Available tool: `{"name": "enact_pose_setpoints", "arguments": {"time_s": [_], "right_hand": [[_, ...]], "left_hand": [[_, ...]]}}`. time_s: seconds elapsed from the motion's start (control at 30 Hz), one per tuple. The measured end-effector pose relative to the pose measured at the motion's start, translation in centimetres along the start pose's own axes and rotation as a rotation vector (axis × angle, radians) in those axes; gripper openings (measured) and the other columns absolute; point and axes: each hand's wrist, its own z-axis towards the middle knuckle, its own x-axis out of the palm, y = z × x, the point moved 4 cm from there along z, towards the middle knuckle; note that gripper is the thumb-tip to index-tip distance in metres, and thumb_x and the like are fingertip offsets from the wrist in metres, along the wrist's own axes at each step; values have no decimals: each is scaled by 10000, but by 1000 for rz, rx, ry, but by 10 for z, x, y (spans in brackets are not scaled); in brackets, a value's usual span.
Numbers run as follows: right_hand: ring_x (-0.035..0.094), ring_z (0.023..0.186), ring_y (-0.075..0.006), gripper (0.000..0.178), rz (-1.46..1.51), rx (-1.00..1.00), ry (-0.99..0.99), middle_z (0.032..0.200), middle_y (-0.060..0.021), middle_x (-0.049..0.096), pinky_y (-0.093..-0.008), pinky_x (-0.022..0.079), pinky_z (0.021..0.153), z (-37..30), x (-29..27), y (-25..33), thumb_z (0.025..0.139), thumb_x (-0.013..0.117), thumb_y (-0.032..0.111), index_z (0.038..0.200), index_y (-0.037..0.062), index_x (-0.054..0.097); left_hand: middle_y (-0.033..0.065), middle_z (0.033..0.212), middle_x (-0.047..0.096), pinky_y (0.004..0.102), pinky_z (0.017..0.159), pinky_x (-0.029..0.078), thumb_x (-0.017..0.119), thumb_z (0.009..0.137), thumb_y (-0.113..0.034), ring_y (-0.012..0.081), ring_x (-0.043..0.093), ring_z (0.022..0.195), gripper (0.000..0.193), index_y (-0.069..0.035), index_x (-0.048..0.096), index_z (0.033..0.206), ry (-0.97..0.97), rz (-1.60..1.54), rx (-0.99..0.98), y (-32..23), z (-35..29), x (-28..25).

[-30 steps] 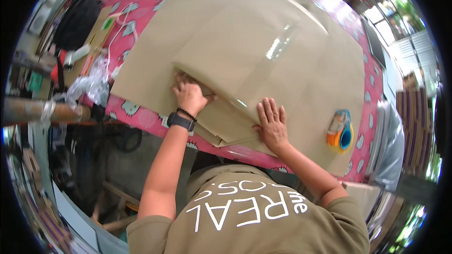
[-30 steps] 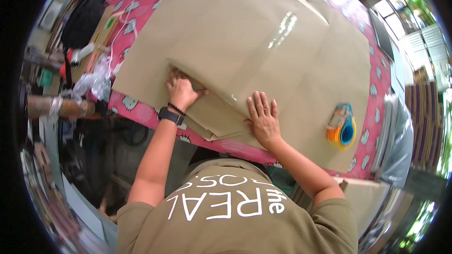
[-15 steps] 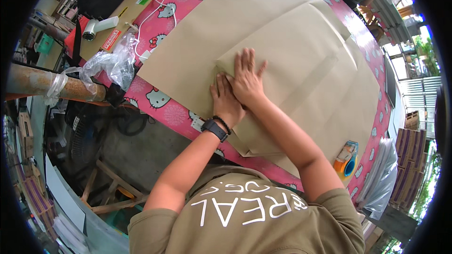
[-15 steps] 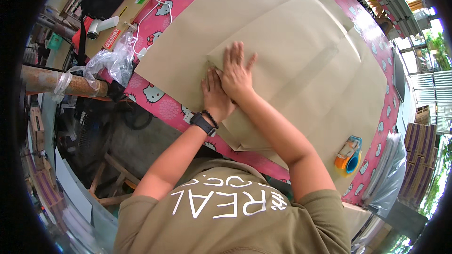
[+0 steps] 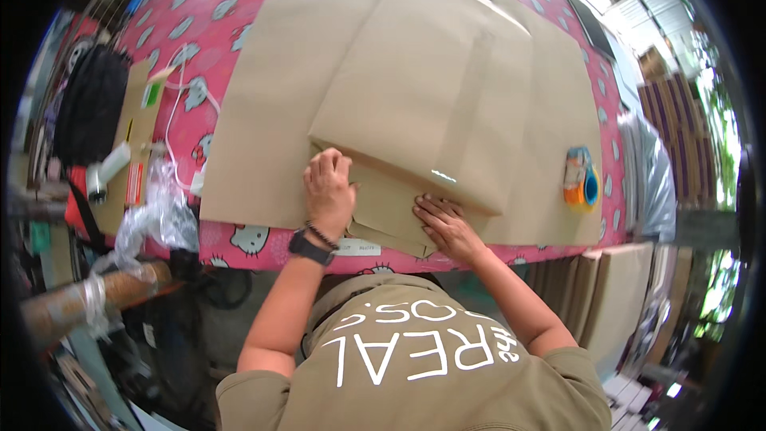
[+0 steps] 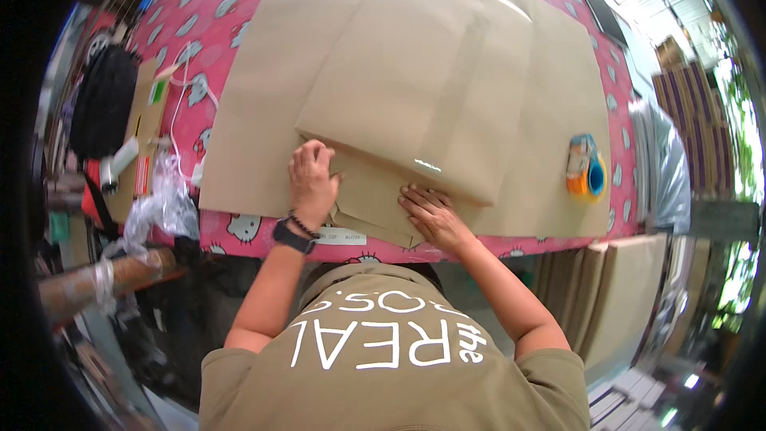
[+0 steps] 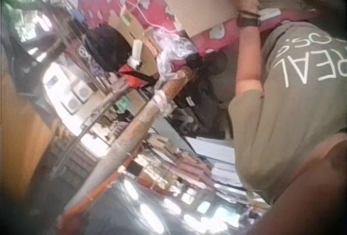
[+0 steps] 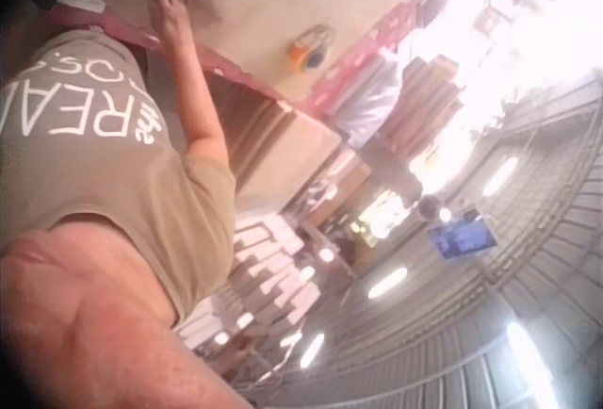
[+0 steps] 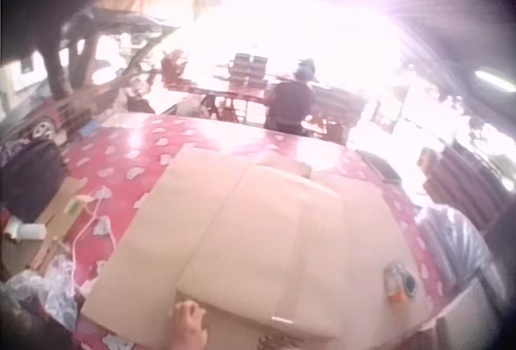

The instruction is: The person wraps an object in brown paper by folding the paper around it and securing the folds with a tape dispenser. They then pick up a packaged item from a stack, place it onto another piece of paper, and begin folding the paper to wrap it.

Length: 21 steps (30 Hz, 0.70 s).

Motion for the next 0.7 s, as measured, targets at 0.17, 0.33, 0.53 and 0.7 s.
{"name": "enact_pose_setpoints", "arguments": {"time_s": [0.17, 0.33, 0.53, 0.7], "right_hand": [[433, 1136, -230, 404, 0, 331, -245, 1229, -55, 468, -386, 342, 932, -3, 4, 22, 852, 537, 226, 1233, 96, 497], [454, 1018, -218, 414, -121, 500, -400, 1108, -50, 484, -367, 368, 866, -1, 1, 31, 824, 559, 265, 1193, 79, 526], [460, 1112, -274, 426, 201, 439, -279, 1194, -103, 523, -380, 360, 958, -8, -11, 9, 855, 528, 297, 1196, 43, 534], [527, 1079, -275, 369, 456, 502, -338, 1129, -101, 603, -349, 381, 953, -87, -34, -43, 931, 427, 312, 1089, 41, 619]], "left_hand": [[30, 1167, 509, 418, 964, 349, 695, 650, -176, 243, 451, 1128, 525, -125, 555, 1154, 429, -228, 427, 50, 25, -12], [16, 1191, 484, 428, 943, 330, 743, 525, -297, 219, 447, 1111, 743, -167, 506, 1217, 454, 105, 599, 57, 31, -17], [-10, 1114, 529, 389, 851, 358, 647, 658, -180, 204, 504, 994, 377, -196, 622, 1034, 104, 82, 1019, 22, 18, 5], [49, 1010, 660, 432, 1032, 301, 595, 746, -63, 231, 553, 1106, 156, -121, 670, 869, 122, -260, 767, -2, 48, -2]]}}
